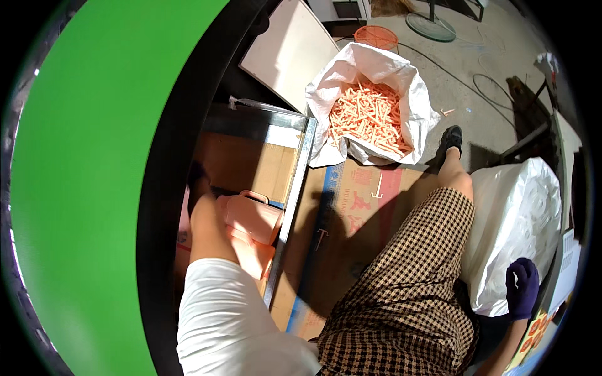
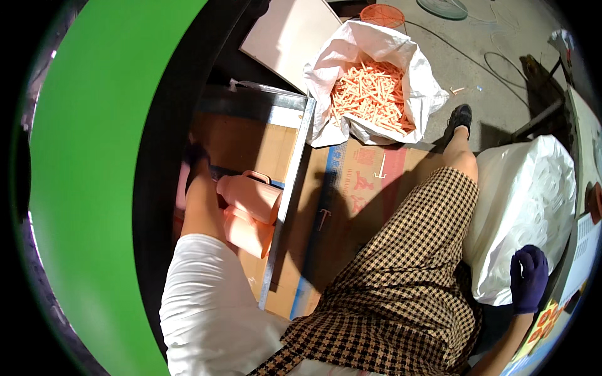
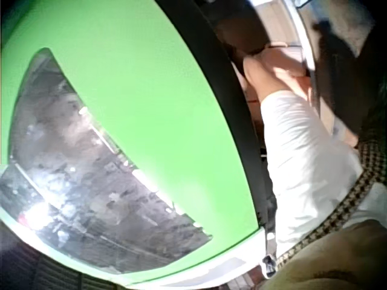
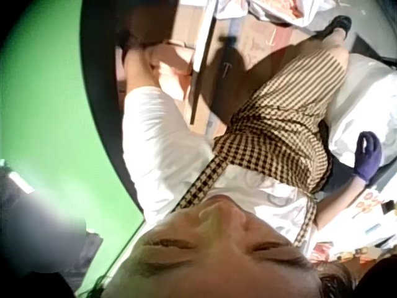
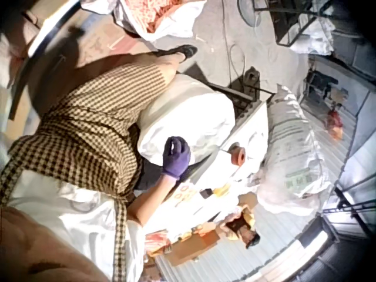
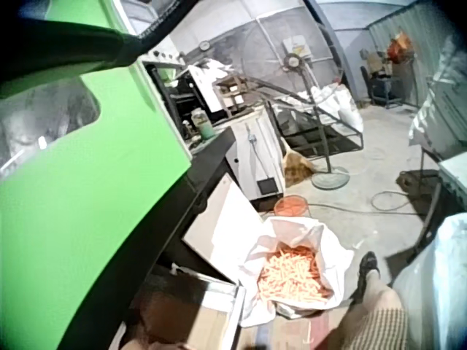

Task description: The person picks up plastic pitchers by hand, fits a white ring onto the neck of each, applies a round sticker to the side, and then places the pitchers into slots in a machine tray.

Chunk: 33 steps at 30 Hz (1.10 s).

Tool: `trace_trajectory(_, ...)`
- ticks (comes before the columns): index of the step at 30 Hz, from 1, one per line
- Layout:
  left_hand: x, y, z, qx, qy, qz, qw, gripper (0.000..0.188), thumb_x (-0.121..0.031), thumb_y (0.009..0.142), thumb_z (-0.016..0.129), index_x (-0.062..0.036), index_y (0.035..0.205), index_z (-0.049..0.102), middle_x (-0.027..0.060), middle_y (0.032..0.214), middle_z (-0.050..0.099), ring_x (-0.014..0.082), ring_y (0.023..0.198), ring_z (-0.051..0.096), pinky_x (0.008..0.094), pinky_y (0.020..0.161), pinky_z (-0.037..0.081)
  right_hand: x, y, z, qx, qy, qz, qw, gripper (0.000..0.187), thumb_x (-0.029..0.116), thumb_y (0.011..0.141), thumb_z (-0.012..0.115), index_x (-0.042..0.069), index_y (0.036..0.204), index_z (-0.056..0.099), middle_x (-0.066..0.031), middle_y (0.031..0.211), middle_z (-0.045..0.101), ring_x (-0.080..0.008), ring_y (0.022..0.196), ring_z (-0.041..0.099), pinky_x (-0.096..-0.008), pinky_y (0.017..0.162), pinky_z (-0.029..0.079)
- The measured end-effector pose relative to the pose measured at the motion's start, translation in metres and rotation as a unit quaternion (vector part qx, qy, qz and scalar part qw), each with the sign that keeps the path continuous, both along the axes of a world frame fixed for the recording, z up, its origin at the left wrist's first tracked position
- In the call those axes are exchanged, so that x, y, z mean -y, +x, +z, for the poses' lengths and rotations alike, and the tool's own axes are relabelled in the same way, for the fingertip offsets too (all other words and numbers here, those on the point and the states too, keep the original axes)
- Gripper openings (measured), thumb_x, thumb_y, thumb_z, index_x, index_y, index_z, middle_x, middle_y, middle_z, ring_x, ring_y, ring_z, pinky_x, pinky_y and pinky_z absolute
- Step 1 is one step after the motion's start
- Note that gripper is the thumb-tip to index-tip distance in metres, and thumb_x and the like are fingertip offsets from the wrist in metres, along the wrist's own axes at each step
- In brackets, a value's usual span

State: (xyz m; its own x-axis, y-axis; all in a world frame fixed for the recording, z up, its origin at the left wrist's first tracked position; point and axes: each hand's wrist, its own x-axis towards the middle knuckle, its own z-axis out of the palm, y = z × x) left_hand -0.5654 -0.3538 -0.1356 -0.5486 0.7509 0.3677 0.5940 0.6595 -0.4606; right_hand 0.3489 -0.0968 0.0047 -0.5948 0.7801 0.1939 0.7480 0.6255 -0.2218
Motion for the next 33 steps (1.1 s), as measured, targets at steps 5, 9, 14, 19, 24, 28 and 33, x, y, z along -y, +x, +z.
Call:
trace_trajectory(5, 0.131, 0.087, 0.038, 0.046, -0.128, 0.078, 0.988, 0.022, -0.031, 0.078, 0.071, -0.012, 0.086, 0.065, 0.0091, 0.091, 0.064, 0.0273, 0.088, 0.063, 0.0464, 0.076, 0.049, 0.005, 0.008, -0.041, -0.02, -0.031, 0.038, 0.999, 0.029, -0.008, 0.075, 0.071, 0.004, 0.099, 0.06, -0.0167, 0.102, 0.064, -0.0379, 0.096, 0.062, -0.0436, 0.083, 0.05)
trace_trajectory(9, 0.149, 0.161, 0.058, 0.041, -0.158, 0.001, 0.987, 0.029, -0.034, 0.073, 0.078, -0.012, 0.085, 0.065, 0.0081, 0.09, 0.064, 0.0284, 0.086, 0.063, 0.0469, 0.074, 0.049, 0.0, 0.008, -0.04, -0.039, -0.036, 0.042, 0.998, 0.029, -0.008, 0.073, 0.071, 0.003, 0.097, 0.061, -0.0162, 0.102, 0.064, -0.037, 0.095, 0.063, -0.043, 0.082, 0.05)
trace_trajectory(14, 0.152, 0.173, 0.077, 0.18, -0.032, -0.118, 0.976, 0.044, -0.036, 0.068, 0.083, -0.0091, 0.097, 0.064, 0.0104, 0.095, 0.063, 0.0303, 0.086, 0.062, 0.0505, 0.083, 0.047, 0.005, 0.007, -0.021, -0.08, -0.008, 0.04, 0.996, 0.029, -0.008, 0.074, 0.071, 0.002, 0.101, 0.064, -0.016, 0.104, 0.065, -0.0369, 0.096, 0.063, -0.0431, 0.083, 0.05)
trace_trajectory(19, -0.038, 0.352, 0.149, 0.179, -0.025, -0.425, 0.887, 0.062, -0.035, 0.06, 0.089, -0.008, 0.109, 0.061, 0.0141, 0.103, 0.062, 0.0341, 0.096, 0.06, 0.049, 0.086, 0.046, 0.041, -0.024, 0.005, -0.114, 0.008, 0.034, 0.993, 0.029, -0.005, 0.073, 0.074, 0.0, 0.1, 0.066, -0.0176, 0.104, 0.065, -0.038, 0.097, 0.063, -0.0441, 0.084, 0.051)
trace_trajectory(24, -0.099, 0.483, 0.152, 0.422, 0.105, -0.503, 0.748, 0.055, -0.027, 0.062, 0.091, -0.0101, 0.098, 0.053, 0.0136, 0.107, 0.064, 0.0357, 0.098, 0.062, 0.0471, 0.085, 0.046, 0.066, -0.049, 0.02, -0.139, 0.006, 0.102, 0.985, 0.031, 0.008, 0.072, 0.078, 0.008, 0.1, 0.067, -0.0122, 0.102, 0.065, -0.0341, 0.095, 0.063, -0.0442, 0.081, 0.05)
trace_trajectory(28, -0.114, 0.522, 0.138, 0.475, 0.105, -0.457, 0.745, 0.054, -0.023, 0.081, 0.081, -0.003, 0.124, 0.056, 0.0154, 0.112, 0.068, 0.0277, 0.109, 0.064, 0.0438, 0.102, 0.046, 0.076, -0.064, 0.027, -0.164, -0.029, 0.121, 0.979, 0.034, 0.012, 0.075, 0.077, 0.014, 0.107, 0.068, -0.0064, 0.106, 0.066, -0.0285, 0.094, 0.064, -0.0423, 0.079, 0.05)
trace_trajectory(33, -0.128, 0.534, 0.134, 0.714, 0.194, -0.331, 0.586, 0.058, -0.017, 0.08, 0.083, 0.0, 0.125, 0.051, 0.0133, 0.117, 0.064, 0.0224, 0.1, 0.067, 0.0356, 0.091, 0.055, 0.077, -0.115, 0.019, -0.264, -0.06, 0.192, 0.943, 0.047, 0.015, 0.075, 0.078, 0.018, 0.12, 0.065, -0.0068, 0.121, 0.065, -0.0242, 0.083, 0.069, -0.0375, 0.064, 0.056)
